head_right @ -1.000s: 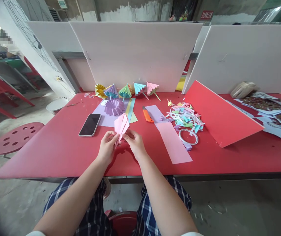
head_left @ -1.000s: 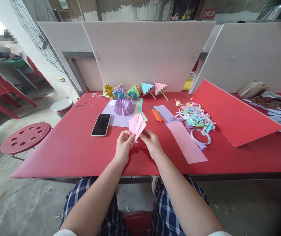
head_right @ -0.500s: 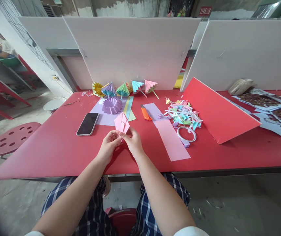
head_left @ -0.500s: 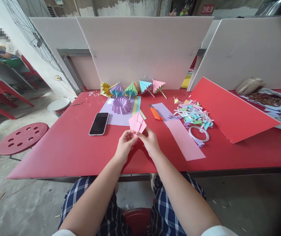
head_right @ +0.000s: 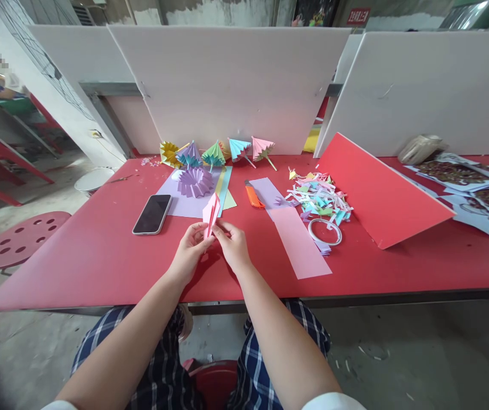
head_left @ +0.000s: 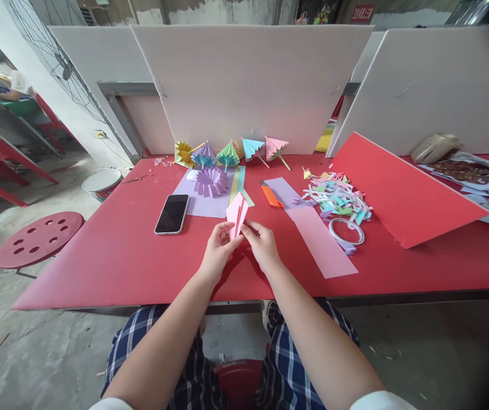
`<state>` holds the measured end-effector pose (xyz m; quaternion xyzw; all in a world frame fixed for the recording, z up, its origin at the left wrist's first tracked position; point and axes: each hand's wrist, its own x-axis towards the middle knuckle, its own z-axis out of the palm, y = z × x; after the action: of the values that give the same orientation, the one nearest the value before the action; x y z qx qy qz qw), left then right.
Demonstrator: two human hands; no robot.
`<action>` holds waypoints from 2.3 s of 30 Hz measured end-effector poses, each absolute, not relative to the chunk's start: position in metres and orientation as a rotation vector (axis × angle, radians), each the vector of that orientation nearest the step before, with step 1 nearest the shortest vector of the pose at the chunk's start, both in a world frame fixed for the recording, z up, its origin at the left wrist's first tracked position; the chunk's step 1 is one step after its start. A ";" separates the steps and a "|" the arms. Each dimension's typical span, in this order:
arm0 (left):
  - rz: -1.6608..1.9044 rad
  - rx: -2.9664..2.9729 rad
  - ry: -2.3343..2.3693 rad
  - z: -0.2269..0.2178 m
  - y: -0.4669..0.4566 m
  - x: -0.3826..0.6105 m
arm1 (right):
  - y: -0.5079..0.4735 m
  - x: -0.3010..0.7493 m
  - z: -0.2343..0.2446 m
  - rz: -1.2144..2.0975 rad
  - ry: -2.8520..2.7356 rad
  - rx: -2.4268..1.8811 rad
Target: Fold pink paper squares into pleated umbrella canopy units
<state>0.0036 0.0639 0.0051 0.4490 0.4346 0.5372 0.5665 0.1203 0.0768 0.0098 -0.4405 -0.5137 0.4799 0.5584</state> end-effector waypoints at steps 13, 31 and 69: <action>1.309 0.965 0.937 0.007 0.062 0.006 | 0.076 0.121 0.011 1.045 -1.200 -1.065; 1.488 0.947 1.022 -0.001 0.068 0.001 | 0.071 0.114 0.005 0.585 -1.532 -1.013; 1.300 1.116 0.950 0.010 0.060 0.006 | 0.077 0.116 0.010 1.244 -0.989 -1.004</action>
<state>0.0061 0.0601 0.0101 0.4731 0.4025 0.5508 0.5575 0.1157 0.0767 0.0096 -0.4312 -0.4249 0.5344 0.5899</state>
